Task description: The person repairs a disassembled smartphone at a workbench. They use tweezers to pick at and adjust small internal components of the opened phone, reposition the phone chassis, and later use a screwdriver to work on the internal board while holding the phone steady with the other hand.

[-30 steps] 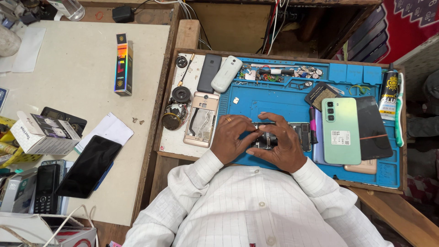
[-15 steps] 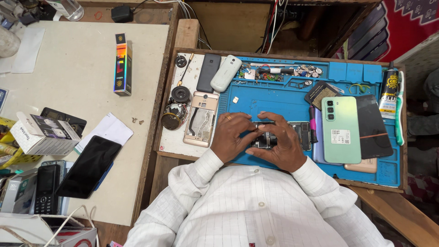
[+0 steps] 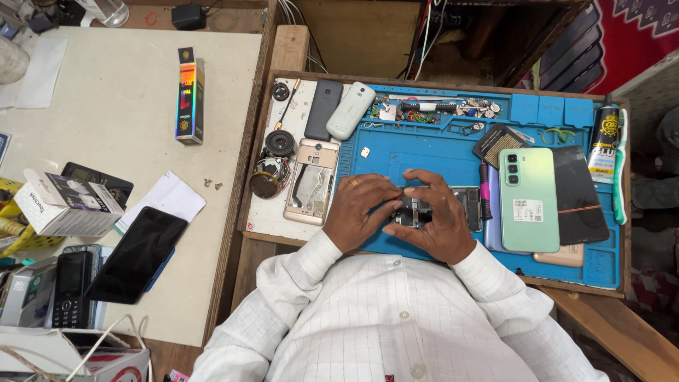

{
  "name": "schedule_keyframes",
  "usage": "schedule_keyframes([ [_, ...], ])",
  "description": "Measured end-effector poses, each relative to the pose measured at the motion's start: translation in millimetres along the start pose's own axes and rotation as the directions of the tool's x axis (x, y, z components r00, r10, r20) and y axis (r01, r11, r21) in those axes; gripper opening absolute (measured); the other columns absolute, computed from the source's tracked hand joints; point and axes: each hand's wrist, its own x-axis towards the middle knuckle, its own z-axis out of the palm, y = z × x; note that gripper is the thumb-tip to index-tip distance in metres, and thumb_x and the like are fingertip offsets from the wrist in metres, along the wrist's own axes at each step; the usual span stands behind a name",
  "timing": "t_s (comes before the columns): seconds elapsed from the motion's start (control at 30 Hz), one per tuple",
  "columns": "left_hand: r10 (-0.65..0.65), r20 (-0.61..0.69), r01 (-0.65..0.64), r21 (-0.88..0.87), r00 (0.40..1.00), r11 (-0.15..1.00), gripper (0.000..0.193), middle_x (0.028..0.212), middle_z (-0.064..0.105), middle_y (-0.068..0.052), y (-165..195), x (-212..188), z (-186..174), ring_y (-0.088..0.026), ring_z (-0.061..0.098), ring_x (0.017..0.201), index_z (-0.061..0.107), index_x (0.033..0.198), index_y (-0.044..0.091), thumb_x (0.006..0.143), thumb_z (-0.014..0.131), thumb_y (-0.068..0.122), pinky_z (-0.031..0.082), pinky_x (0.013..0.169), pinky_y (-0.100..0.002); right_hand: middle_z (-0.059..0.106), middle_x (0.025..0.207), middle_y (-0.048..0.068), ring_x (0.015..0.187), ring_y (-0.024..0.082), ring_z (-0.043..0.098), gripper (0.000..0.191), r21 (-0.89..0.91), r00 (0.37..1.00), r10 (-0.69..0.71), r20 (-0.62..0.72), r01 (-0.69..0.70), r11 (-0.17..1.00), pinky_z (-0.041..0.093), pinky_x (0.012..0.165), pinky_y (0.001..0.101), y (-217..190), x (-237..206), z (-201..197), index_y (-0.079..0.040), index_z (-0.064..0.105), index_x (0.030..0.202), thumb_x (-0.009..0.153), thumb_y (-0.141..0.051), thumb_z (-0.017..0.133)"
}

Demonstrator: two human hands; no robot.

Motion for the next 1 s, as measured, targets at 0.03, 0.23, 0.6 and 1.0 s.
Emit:
schedule_keyframes([
  [0.03,-0.014,-0.006,0.014,0.011,1.000,1.000,0.022,0.113,0.075,0.000,0,1,1,-0.021,0.068,0.120,0.076,0.108,0.013,0.096,0.075,0.031,0.044,0.105,-0.040,0.055,0.137,0.019,0.126,0.038,0.063,0.080,-0.004,1.000,-0.015,0.001,0.015,1.000,0.060,0.097,0.0490,0,0,0,-0.026,0.040,0.138,0.077,-0.045,0.088],
  [0.23,-0.019,-0.027,0.018,-0.049,0.999,0.999,0.026,0.117,0.074,-0.002,7,-1,-4,-0.022,0.068,0.117,0.069,0.100,0.011,0.092,0.077,0.034,0.040,0.104,-0.043,0.054,0.138,0.021,0.124,0.037,0.065,0.078,0.026,1.000,0.011,0.002,-0.011,1.000,0.062,0.095,0.0476,1,-2,0,-0.027,0.040,0.139,0.079,-0.044,0.087],
  [0.6,-0.024,0.014,0.024,0.011,1.000,1.000,0.020,0.110,0.074,-0.003,-2,0,5,-0.023,0.067,0.121,0.074,0.105,0.014,0.096,0.073,0.031,0.041,0.105,-0.043,0.055,0.137,0.019,0.126,0.038,0.064,0.078,0.006,0.999,-0.035,0.016,0.035,0.999,0.061,0.097,0.0494,2,-1,3,-0.027,0.040,0.137,0.078,-0.047,0.087],
  [1.0,0.055,0.071,-0.055,-0.003,0.996,0.998,0.028,0.128,0.069,-0.007,-4,-4,5,-0.028,0.062,0.130,0.069,0.127,0.009,0.104,0.065,0.026,0.039,0.108,-0.045,0.055,0.137,0.020,0.125,0.038,0.065,0.080,0.016,1.000,-0.017,0.013,0.017,1.000,0.062,0.096,0.0487,2,-2,2,-0.027,0.039,0.139,0.078,-0.046,0.087],
])
